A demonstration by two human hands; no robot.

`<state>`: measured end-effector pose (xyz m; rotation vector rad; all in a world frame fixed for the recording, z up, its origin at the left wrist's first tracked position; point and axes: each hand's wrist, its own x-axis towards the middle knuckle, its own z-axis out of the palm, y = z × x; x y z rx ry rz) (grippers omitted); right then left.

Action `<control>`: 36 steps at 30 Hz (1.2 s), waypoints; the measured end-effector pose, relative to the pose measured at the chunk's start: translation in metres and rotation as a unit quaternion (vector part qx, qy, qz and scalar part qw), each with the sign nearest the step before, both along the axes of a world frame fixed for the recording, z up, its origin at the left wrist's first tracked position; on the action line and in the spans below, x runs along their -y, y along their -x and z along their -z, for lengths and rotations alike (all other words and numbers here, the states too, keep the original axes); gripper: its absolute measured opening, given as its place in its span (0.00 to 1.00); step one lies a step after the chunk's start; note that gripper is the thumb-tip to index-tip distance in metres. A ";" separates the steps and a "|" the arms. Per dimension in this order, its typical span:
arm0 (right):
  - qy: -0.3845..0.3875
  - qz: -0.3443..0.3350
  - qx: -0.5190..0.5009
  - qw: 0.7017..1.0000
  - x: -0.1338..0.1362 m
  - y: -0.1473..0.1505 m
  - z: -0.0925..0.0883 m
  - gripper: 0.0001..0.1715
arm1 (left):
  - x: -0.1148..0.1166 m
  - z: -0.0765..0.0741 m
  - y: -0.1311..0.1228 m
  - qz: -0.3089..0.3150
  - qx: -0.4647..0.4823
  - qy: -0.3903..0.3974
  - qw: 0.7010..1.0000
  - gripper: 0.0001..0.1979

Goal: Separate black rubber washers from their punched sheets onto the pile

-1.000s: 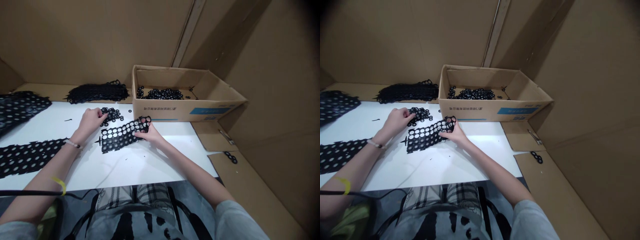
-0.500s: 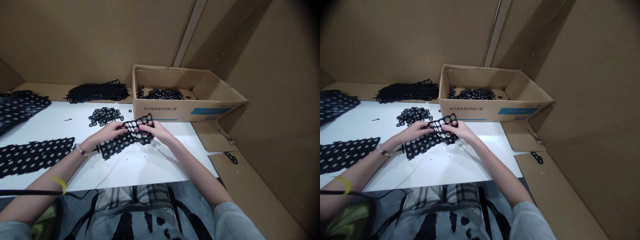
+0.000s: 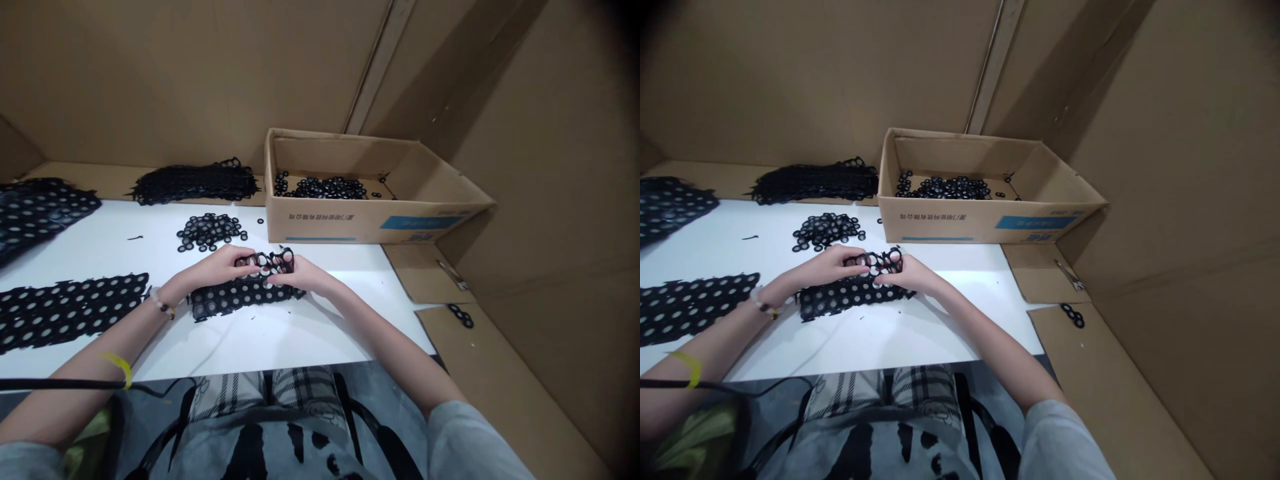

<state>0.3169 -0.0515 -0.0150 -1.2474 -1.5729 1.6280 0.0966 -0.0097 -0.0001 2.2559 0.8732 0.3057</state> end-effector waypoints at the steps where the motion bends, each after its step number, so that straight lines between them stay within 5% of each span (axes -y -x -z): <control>1: -0.002 -0.012 0.006 1.000 0.000 -0.001 0.001 0.15 | 0.001 0.000 -0.001 -0.006 0.013 -0.006 1.000 0.16; 6: 0.005 0.020 -0.008 1.000 -0.001 -0.004 0.006 0.12 | 0.006 -0.007 -0.002 -0.081 0.092 -0.159 0.980 0.17; 12: 0.018 0.061 -0.065 0.996 0.001 0.003 0.000 0.10 | 0.017 -0.015 -0.006 0.043 -0.007 -0.225 0.973 0.19; 19: 0.076 0.136 -0.107 0.982 0.000 0.007 0.004 0.15 | 0.025 -0.014 -0.008 -0.037 -0.003 -0.450 0.892 0.09; 24: 0.060 0.114 -0.153 0.980 0.000 0.007 0.007 0.18 | 0.027 -0.013 -0.013 0.034 -0.048 -0.366 0.929 0.18; 29: -0.011 0.098 -0.117 0.988 0.000 0.004 0.009 0.21 | 0.022 -0.004 -0.015 0.030 -0.090 -0.221 0.971 0.19; 36: -0.079 0.069 -0.012 0.994 -0.005 0.002 0.023 0.24 | 0.018 0.005 -0.019 -0.001 -0.089 -0.127 0.988 0.15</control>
